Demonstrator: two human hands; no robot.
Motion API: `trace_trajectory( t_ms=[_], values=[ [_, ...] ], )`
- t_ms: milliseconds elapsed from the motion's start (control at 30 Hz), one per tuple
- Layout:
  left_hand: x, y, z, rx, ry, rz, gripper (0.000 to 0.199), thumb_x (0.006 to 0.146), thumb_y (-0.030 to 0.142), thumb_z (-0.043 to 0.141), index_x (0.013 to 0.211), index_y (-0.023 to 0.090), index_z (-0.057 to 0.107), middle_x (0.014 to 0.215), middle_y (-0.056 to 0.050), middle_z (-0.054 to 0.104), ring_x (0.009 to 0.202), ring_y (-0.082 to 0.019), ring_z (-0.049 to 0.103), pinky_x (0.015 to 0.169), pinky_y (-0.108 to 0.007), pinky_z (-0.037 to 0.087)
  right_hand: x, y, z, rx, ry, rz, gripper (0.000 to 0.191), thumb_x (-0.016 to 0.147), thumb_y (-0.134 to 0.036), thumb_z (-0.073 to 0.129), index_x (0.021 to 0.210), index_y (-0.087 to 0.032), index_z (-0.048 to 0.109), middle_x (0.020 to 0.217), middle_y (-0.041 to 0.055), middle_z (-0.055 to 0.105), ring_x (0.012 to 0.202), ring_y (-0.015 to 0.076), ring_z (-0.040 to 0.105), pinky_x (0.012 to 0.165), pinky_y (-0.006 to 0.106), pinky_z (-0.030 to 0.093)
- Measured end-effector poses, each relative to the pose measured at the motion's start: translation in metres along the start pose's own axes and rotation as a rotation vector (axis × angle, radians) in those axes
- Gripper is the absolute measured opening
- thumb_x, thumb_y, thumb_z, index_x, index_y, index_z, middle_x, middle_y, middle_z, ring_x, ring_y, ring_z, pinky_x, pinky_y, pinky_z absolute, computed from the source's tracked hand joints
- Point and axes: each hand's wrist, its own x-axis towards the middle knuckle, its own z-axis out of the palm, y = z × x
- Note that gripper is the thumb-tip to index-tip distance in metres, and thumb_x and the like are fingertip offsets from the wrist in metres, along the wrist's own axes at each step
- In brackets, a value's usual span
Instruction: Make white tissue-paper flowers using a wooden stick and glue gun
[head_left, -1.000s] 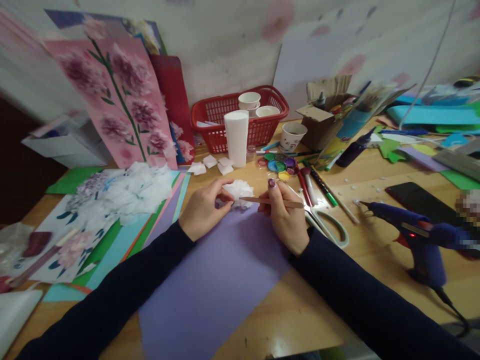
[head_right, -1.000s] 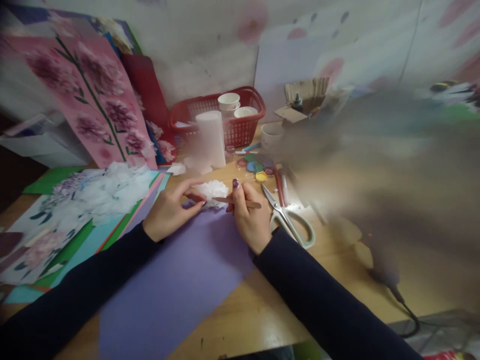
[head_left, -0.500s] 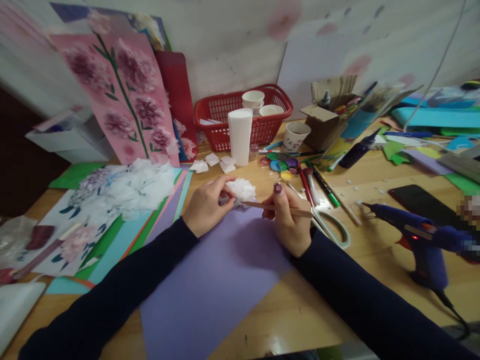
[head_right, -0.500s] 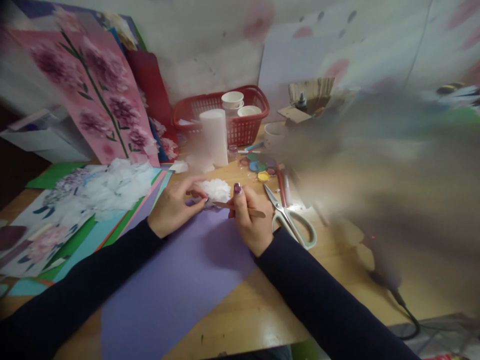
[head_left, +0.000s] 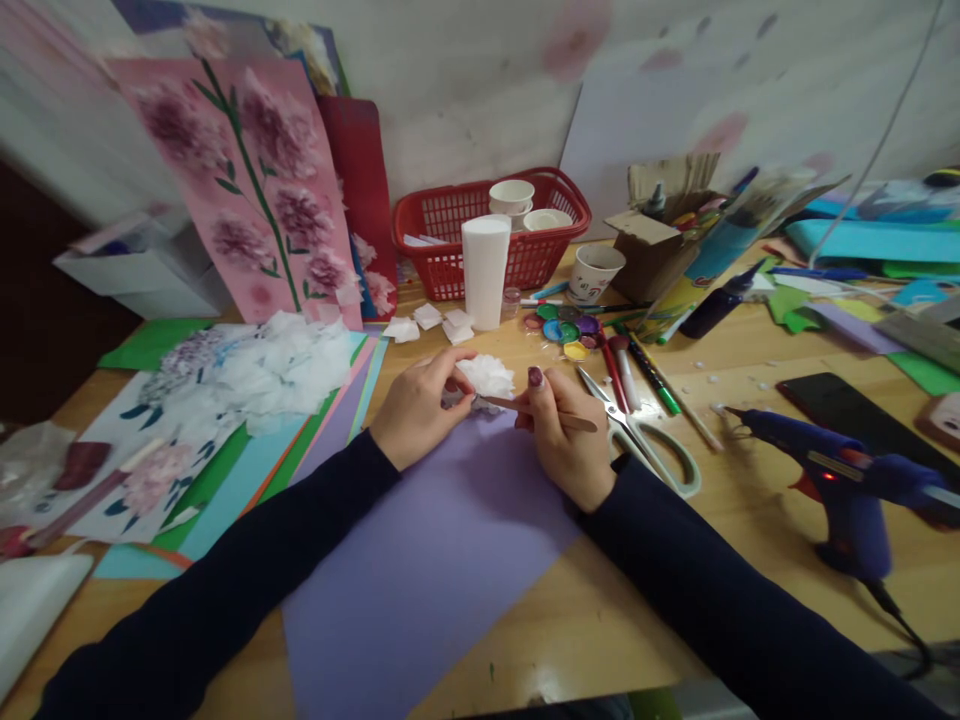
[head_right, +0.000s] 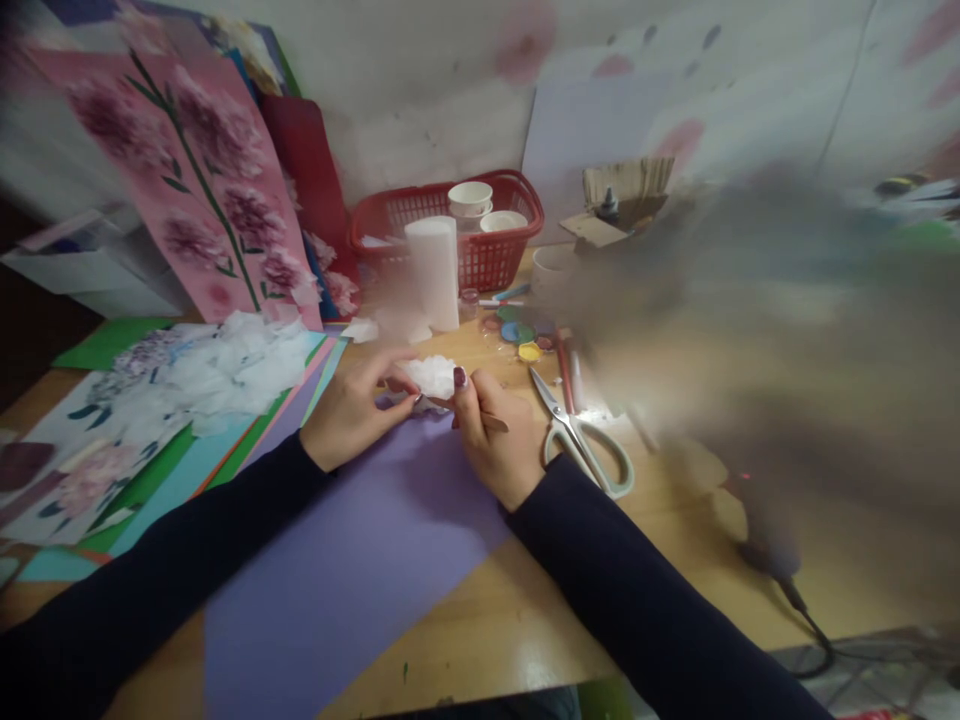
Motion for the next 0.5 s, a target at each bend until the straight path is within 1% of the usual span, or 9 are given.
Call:
trace_trajectory(
  t_ms=[133, 333, 500],
  values=[
    [0.0, -0.0005, 0.0003, 0.01, 0.003, 0.002, 0.041, 0.076, 0.007, 0.062, 0.115, 0.016, 0.053, 0.082, -0.001, 0.069, 0.08, -0.017, 0.064, 0.081, -0.032, 0.05, 0.0013, -0.0031, 0.0009, 0.032, 0.0, -0.018, 0.045, 0.097, -0.048, 0.034, 0.065, -0.022, 0.052, 0.054, -0.0009, 0.056, 0.05, 0.0122, 0.053, 0.053, 0.024, 0.037],
    [0.0003, -0.0012, 0.0005, 0.006, 0.007, -0.003, 0.041, 0.076, 0.007, 0.062, 0.115, 0.015, 0.054, 0.083, -0.002, 0.069, 0.081, -0.018, 0.065, 0.082, -0.033, 0.05, -0.0011, -0.0025, 0.0002, 0.035, 0.025, 0.025, 0.045, 0.097, -0.048, 0.035, 0.065, -0.022, 0.052, 0.054, -0.0014, 0.057, 0.049, 0.0118, 0.052, 0.054, 0.025, 0.038],
    [0.0004, 0.0003, 0.0002, 0.014, 0.002, 0.0, 0.041, 0.076, 0.007, 0.062, 0.115, 0.014, 0.054, 0.083, -0.002, 0.07, 0.082, -0.018, 0.065, 0.082, -0.033, 0.05, 0.0006, -0.003, 0.0001, 0.045, 0.008, 0.024, 0.044, 0.097, -0.048, 0.036, 0.065, -0.022, 0.052, 0.053, -0.0017, 0.057, 0.05, 0.0122, 0.052, 0.054, 0.025, 0.036]
  ],
)
